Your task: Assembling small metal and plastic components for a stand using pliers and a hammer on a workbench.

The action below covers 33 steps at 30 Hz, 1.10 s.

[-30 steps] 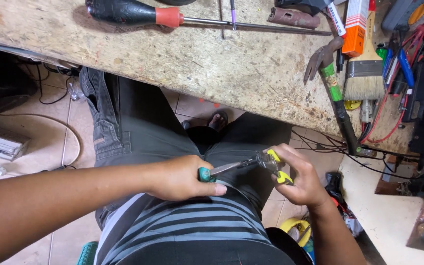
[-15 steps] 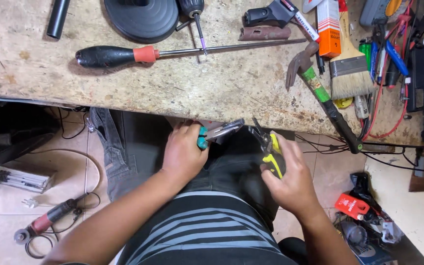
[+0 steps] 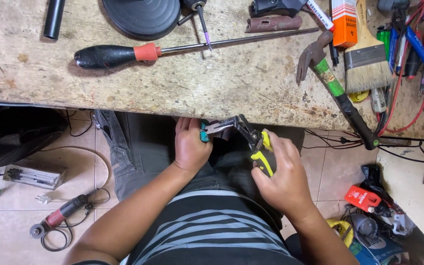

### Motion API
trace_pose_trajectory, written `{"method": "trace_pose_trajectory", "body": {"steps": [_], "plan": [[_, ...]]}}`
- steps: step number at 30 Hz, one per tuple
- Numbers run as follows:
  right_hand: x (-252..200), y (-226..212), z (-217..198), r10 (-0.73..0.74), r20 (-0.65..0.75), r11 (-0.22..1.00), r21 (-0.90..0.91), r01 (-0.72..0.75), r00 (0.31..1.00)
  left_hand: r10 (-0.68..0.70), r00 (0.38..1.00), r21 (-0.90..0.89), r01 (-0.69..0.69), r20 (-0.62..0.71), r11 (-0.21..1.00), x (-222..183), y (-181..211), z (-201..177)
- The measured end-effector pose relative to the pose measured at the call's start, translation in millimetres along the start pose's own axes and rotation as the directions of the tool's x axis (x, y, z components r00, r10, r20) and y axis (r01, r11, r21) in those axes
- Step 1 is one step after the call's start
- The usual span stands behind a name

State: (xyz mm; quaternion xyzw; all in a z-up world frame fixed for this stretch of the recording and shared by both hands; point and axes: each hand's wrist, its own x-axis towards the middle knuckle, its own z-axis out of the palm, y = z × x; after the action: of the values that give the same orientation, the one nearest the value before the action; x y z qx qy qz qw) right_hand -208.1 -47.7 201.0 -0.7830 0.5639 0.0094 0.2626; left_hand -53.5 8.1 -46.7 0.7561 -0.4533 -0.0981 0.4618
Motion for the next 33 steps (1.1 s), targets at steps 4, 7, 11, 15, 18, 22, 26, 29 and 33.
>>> {"method": "trace_pose_trajectory", "body": {"steps": [4, 7, 11, 15, 18, 22, 26, 29, 33], "plan": [[1.8, -2.7, 3.7, 0.012, 0.019, 1.0, 0.007, -0.012, 1.0, 0.002, 1.0, 0.008, -0.002, 0.002, 1.0, 8.0, 13.0, -10.6], [0.9, -4.3, 4.7, 0.038, 0.009, 0.999, 0.016, -0.038, 0.999, -0.008, 1.0, -0.005, 0.008, 0.001, 1.0, 12.0, 20.4, -16.5], [1.0, -5.0, 4.6, 0.039, 0.01, 0.999, 0.023, -0.039, 0.999, 0.001, 1.0, -0.019, -0.001, 0.0, 1.0, 14.7, 24.2, -19.8], [2.7, -8.1, 1.9, 0.041, 0.017, 0.999, 0.025, -0.041, 0.999, 0.018, 1.0, -0.042, -0.019, -0.014, 0.999, 17.7, 26.3, -22.3], [5.8, 3.1, 5.1, 0.015, 0.011, 1.0, 0.017, -0.016, 1.0, 0.026, 1.0, -0.045, -0.026, -0.002, 0.999, 21.1, 29.0, -26.5], [6.7, 14.7, 10.1, 0.005, 0.006, 1.0, 0.02, -0.005, 1.0, 0.036, 0.999, -0.042, -0.036, -0.016, 0.998, 19.8, 23.2, -21.1], [10.7, 22.5, 15.6, -0.096, -0.075, 0.99, 0.1, 0.104, 0.992, 0.014, 0.999, -0.077, -0.017, -0.043, 0.997, 7.2, 5.7, -2.2], [14.1, 30.4, 18.9, -0.136, -0.1, 0.978, 0.148, 0.15, 0.986, -0.028, 1.0, -0.109, 0.026, -0.009, 0.994, -3.1, -3.1, 5.0], [22.6, 37.2, 17.7, -0.19, -0.13, 0.962, 0.171, 0.211, 0.973, -0.094, 0.992, -0.176, 0.109, 0.089, 0.978, 5.4, 10.0, -8.4]]}}
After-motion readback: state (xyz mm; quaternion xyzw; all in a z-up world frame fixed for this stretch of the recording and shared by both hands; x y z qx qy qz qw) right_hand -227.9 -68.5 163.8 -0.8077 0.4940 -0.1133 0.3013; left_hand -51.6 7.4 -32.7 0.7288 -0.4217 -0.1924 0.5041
